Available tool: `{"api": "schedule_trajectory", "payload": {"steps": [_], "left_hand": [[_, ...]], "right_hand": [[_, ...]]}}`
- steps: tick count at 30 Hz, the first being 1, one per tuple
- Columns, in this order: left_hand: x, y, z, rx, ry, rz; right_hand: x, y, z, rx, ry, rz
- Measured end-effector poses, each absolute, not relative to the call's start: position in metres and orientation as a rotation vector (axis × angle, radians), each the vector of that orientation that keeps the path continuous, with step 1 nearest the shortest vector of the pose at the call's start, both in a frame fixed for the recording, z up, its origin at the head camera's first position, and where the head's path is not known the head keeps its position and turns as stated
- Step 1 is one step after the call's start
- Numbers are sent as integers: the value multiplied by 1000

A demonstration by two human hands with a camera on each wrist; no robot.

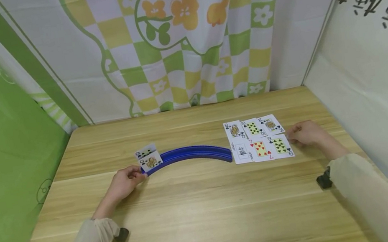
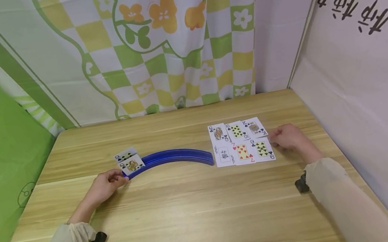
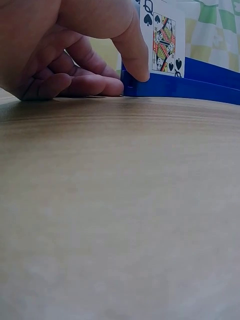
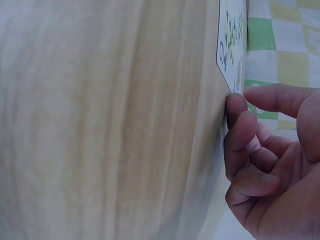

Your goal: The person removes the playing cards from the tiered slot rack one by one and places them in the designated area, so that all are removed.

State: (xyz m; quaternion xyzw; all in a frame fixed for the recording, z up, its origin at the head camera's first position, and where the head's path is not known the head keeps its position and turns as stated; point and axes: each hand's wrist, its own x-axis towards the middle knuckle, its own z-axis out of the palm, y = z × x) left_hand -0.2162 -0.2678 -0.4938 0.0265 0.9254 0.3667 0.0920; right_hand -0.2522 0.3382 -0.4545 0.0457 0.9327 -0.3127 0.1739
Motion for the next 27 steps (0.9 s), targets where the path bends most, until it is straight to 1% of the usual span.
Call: {"api": "schedule_trajectory", "payload": {"steps": [20,27], "left_hand": [[-214,-266,-491,69,2744,1085],[-215,-266,-491,77,2755,1089]], "right_hand": [[-254,317,-445,30,2710,-840],[-255,304,-442,40,2633,-971]]}}
